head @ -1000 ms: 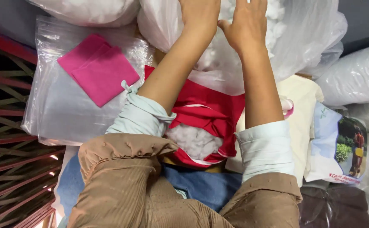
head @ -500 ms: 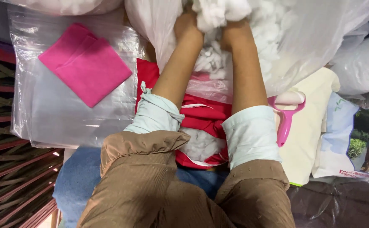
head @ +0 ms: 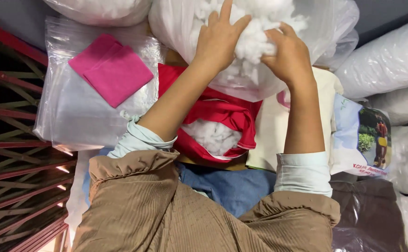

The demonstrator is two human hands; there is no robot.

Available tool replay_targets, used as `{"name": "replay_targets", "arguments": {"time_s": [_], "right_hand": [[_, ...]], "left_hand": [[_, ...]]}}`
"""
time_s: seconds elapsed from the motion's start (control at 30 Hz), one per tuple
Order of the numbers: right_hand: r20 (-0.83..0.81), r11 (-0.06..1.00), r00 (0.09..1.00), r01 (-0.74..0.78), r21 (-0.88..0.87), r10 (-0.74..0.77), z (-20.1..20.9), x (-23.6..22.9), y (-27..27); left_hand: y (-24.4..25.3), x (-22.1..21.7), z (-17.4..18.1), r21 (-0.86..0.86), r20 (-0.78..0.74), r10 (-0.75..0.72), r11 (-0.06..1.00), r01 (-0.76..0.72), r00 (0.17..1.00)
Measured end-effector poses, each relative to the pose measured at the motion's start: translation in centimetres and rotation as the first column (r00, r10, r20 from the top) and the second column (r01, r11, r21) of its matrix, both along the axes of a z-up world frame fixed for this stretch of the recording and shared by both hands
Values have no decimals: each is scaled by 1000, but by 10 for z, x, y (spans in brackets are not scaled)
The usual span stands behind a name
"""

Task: Stuffing a red fabric case with white synthetic fiber stuffing and smoothing it out.

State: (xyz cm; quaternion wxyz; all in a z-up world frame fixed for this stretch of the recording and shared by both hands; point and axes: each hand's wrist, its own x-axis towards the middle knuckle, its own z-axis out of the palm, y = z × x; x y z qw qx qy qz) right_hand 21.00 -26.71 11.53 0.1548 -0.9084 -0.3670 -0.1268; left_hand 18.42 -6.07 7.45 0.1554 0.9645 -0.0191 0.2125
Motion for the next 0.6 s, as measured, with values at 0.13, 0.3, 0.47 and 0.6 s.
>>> {"name": "replay_targets", "arguments": {"time_s": [0.13, 0.3, 0.47, 0.6], "right_hand": [[49, 976, 994, 89, 198, -101, 22, -30, 3], [36, 954, 988, 133, 268, -148, 0, -45, 7], [-145, 941, 935, 333, 55, -323, -54, -40, 30], [-144, 935, 929, 352, 55, -341, -80, -32, 44]], "left_hand": [[1, -22, 19, -67, 222, -84, 993, 101, 971], [3, -36, 1, -102, 128, -80, 990, 93, 989], [-7, -29, -43, 58, 218, -30, 998, 18, 976], [-19, 0, -91, 192, 320, 40, 976, -106, 947]]}}
